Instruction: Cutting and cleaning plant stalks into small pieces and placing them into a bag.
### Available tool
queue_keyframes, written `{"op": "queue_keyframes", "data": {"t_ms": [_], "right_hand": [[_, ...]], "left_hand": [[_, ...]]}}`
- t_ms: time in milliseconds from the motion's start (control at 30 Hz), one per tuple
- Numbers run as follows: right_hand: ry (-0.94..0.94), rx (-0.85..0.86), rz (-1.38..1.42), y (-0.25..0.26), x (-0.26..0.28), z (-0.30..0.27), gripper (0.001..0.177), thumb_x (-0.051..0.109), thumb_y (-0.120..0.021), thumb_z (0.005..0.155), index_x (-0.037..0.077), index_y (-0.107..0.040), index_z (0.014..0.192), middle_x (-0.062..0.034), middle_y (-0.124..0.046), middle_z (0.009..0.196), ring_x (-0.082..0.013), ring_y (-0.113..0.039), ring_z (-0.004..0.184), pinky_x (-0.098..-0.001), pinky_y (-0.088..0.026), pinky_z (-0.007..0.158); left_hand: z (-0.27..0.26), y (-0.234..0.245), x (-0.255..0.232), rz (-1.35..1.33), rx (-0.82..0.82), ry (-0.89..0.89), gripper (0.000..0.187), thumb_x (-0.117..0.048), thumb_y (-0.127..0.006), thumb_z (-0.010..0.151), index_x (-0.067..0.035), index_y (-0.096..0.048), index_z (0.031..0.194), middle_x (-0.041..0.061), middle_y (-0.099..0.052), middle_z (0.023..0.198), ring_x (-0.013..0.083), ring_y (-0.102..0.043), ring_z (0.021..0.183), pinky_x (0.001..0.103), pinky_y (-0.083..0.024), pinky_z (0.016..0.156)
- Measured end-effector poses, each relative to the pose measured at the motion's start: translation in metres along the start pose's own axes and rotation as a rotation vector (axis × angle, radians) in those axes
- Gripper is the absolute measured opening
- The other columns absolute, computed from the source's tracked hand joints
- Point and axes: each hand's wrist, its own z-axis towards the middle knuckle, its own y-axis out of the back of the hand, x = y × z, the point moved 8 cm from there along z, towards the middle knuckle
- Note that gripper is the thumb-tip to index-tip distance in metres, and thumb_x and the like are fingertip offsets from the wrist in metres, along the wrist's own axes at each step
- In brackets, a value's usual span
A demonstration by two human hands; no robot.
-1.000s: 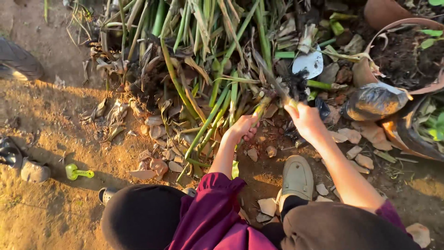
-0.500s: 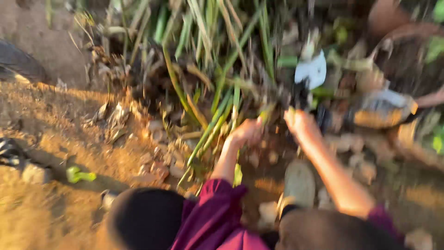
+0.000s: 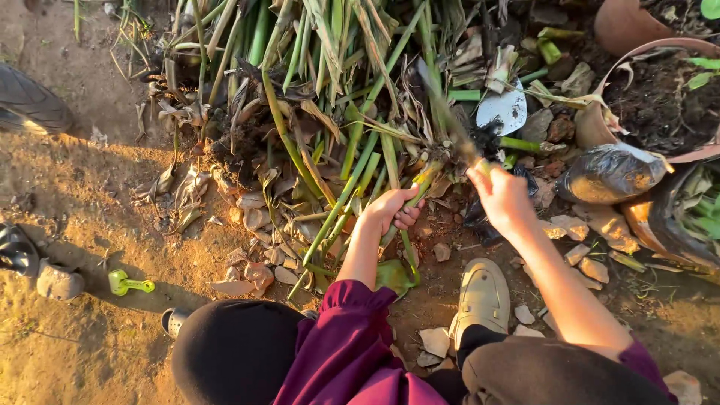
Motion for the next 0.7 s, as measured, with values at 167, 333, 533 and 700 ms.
{"op": "queue_keyframes", "data": {"t_ms": [167,333,533,700], "right_hand": [[0.183,-0.388,0.354,0.085,0.087,-0.051,0.031,0.029,-0.052,0.112,0.001,-0.062,0.105,-0.0137,-0.066,0.064,-0.0165,-0.065,0.054,-0.0340,-0.048,0.050],[0.179,-0.286,0.089,-0.005,-0.025,0.000,0.039,0.037,-0.054,0.110,0.002,-0.065,0.099,-0.0219,-0.062,0.073,-0.0323,-0.063,0.060,-0.0384,-0.045,0.052],[-0.158,0.083,-0.046,-0.038,-0.065,0.020,0.055,0.048,-0.053,0.105,-0.003,-0.063,0.088,-0.0214,-0.063,0.068,-0.0337,-0.064,0.065,-0.0517,-0.049,0.067],[-0.433,0.179,0.091,-0.084,-0.131,0.021,0.069,0.055,-0.058,0.105,-0.009,-0.064,0.080,-0.0170,-0.062,0.062,-0.0319,-0.064,0.057,-0.0501,-0.053,0.061]], "left_hand": [[0.001,-0.005,0.005,0.019,-0.008,0.010,0.043,-0.051,-0.043,0.108,-0.010,-0.051,0.095,-0.008,-0.039,0.061,0.0026,-0.025,0.044,0.023,-0.019,0.041],[0.012,0.000,0.008,0.003,0.019,-0.034,0.043,-0.051,-0.043,0.107,-0.012,-0.052,0.093,-0.007,-0.041,0.059,0.0042,-0.028,0.043,0.024,-0.020,0.040],[0.032,-0.006,0.038,0.245,-0.227,-0.237,0.048,-0.053,-0.045,0.103,-0.008,-0.057,0.090,0.001,-0.051,0.058,0.0132,-0.044,0.044,0.031,-0.032,0.041],[0.018,-0.043,0.056,0.410,-0.387,-0.349,0.048,-0.051,-0.052,0.103,-0.004,-0.062,0.096,0.003,-0.058,0.069,0.0158,-0.052,0.056,0.035,-0.040,0.049]]}}
